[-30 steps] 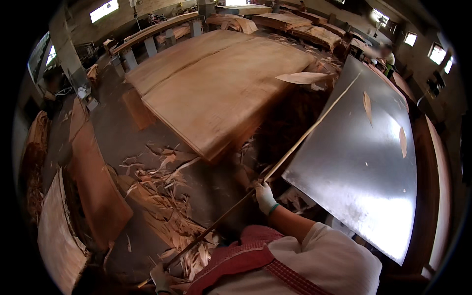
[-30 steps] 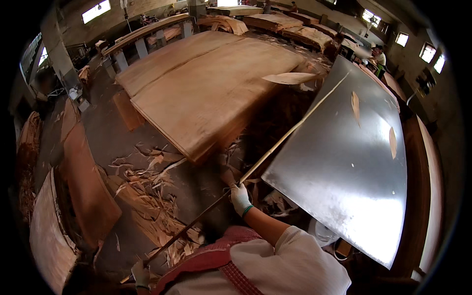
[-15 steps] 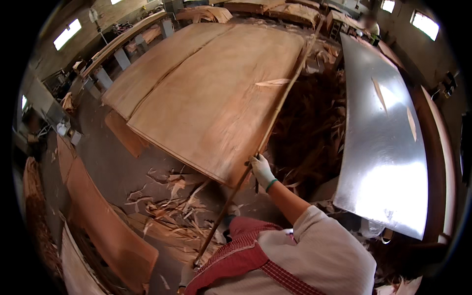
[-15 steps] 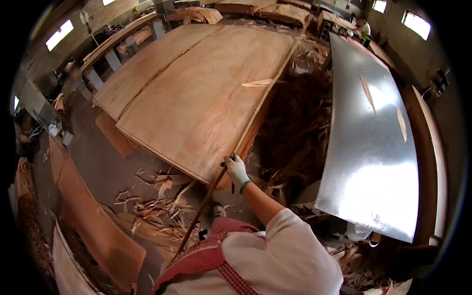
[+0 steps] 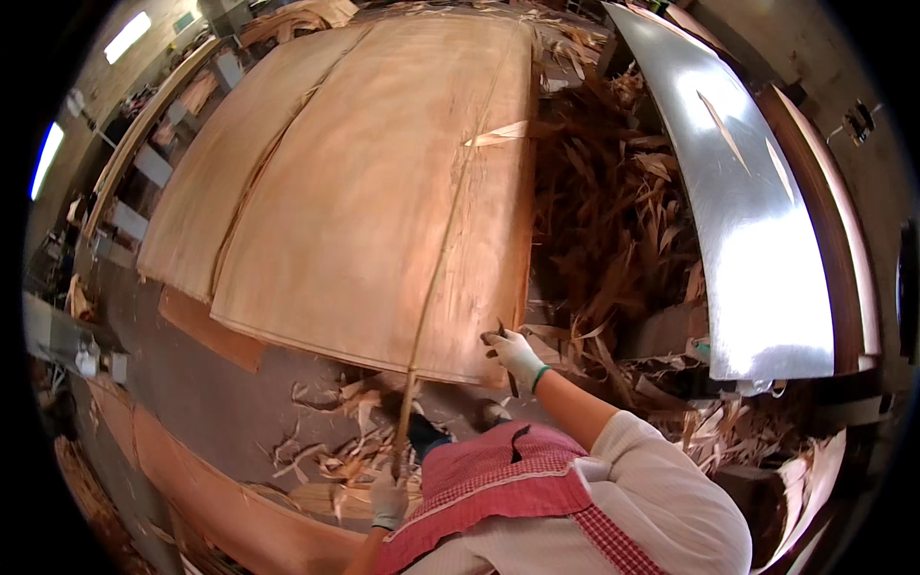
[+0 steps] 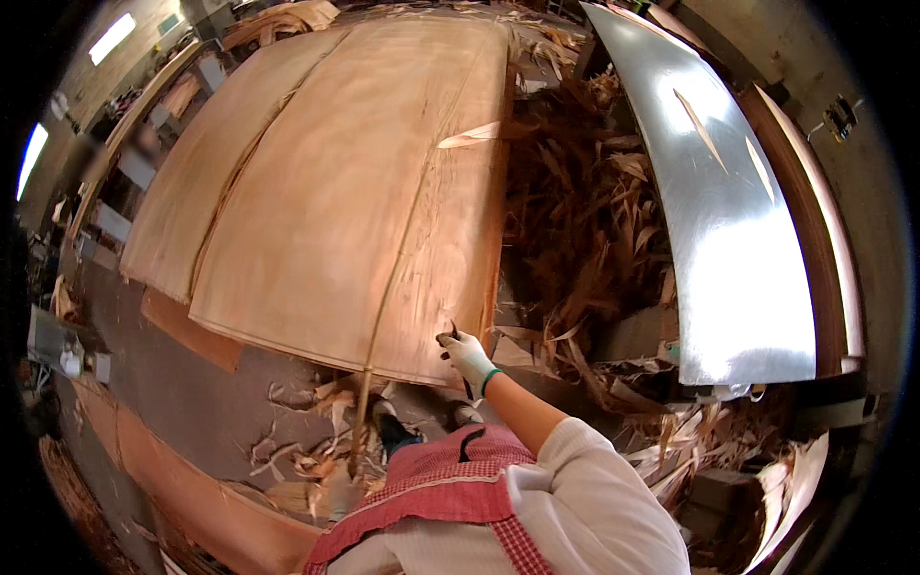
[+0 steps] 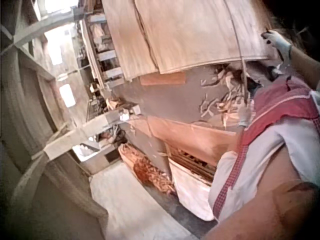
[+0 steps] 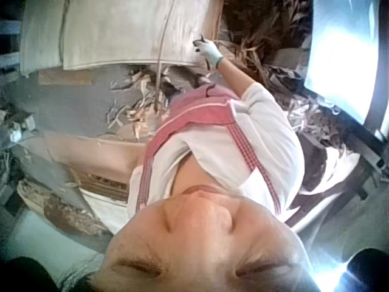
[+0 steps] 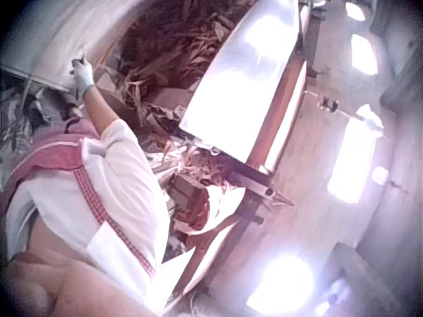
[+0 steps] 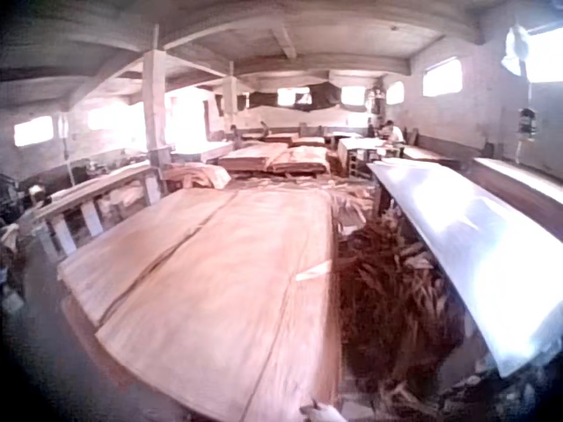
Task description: The person handles large sheets of wood veneer in a workshop, lifting and stacking them on a metal table. They use a long metal ruler to measure and mark the veneer sheets with a pencil, then place small wooden blocks on the surface. The person continues to lift and reposition the veneer sheets throughout the clip.
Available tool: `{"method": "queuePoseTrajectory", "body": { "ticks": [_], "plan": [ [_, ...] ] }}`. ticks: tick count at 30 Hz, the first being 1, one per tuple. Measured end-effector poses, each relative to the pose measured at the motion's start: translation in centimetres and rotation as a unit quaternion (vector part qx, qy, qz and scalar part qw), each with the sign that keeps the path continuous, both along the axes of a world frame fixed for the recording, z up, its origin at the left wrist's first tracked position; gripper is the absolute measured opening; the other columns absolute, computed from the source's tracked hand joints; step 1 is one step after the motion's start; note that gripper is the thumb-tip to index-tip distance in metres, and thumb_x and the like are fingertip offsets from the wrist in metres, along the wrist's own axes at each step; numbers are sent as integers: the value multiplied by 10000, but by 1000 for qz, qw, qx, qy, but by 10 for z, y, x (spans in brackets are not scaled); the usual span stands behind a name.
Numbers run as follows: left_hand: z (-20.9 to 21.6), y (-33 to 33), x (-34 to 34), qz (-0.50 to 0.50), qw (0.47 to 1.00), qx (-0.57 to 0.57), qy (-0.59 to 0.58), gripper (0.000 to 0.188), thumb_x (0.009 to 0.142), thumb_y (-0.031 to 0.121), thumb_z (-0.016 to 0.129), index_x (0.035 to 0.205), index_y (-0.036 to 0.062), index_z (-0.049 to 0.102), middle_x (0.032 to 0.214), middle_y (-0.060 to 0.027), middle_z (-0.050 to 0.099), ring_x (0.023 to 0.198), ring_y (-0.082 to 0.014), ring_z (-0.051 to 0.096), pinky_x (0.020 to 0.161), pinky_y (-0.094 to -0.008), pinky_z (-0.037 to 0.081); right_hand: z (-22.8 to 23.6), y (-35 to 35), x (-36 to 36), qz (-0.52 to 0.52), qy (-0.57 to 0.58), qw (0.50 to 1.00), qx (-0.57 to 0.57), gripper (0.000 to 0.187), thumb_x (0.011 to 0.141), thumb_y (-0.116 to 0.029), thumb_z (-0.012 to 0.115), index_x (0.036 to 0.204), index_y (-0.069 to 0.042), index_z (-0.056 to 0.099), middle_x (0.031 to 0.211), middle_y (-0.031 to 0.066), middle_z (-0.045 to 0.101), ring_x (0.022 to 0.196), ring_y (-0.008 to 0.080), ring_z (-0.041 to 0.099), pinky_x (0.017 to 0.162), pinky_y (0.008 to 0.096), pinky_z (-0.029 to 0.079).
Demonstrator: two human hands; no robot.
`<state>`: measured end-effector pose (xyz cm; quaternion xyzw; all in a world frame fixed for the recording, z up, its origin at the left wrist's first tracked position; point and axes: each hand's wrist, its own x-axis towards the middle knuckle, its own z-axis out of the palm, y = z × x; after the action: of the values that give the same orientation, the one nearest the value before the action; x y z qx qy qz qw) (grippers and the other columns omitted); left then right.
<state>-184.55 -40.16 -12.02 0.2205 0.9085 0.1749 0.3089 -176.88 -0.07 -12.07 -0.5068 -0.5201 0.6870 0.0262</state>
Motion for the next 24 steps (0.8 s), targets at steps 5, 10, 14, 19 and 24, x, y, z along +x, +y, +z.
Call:
{"method": "queuePoseTrajectory", "body": {
  "ticks": [5, 10, 14, 19, 24],
  "plan": [
    [50, -17, -66, -29, 997, 23, -63, 320, 903, 362, 559, 999, 60, 603, 780, -190, 638, 743, -365, 626, 638, -450, 460, 26, 7, -97, -84, 102, 991, 10, 438, 935, -400, 522, 1208, -59, 545, 1133, 52, 636, 975, 181, 630, 649, 322, 455],
    [-34, -290, -104, 491, 711, 270, -425, 302, 885, 346, 565, 953, 65, 650, 736, -175, 644, 650, -316, 613, 628, -424, 470, 63, 29, -223, -193, 159, 966, 72, 266, 934, -296, 508, 1059, -61, 523, 937, 82, 667, 735, 197, 641, 543, 349, 459],
    [51, -332, -172, -40, 956, -255, -137, 347, 824, 337, 622, 1041, 68, 651, 778, -171, 651, 754, -310, 644, 677, -414, 489, 48, -20, -253, -183, 130, 973, 46, 288, 931, -270, 508, 1054, -10, 522, 741, 96, 639, 560, 192, 584, 513, 309, 461],
    [55, -194, -194, 117, 983, -25, -143, 352, 832, 308, 610, 1137, 132, 603, 779, -186, 648, 760, -383, 634, 651, -467, 476, 42, -212, -265, 47, -3, 997, -68, 348, 966, -382, 468, 1010, -57, 585, 731, 41, 592, 613, 154, 528, 549, 317, 422],
    [47, -177, -183, -66, 997, -27, 5, 273, 886, 251, 533, 1129, 143, 596, 732, -178, 610, 767, -332, 654, 645, -467, 476, 57, -221, -262, -8, 99, 985, -139, 297, 933, -325, 508, 982, -44, 592, 716, 38, 586, 542, 146, 513, 458, 295, 408]
  ]
}}
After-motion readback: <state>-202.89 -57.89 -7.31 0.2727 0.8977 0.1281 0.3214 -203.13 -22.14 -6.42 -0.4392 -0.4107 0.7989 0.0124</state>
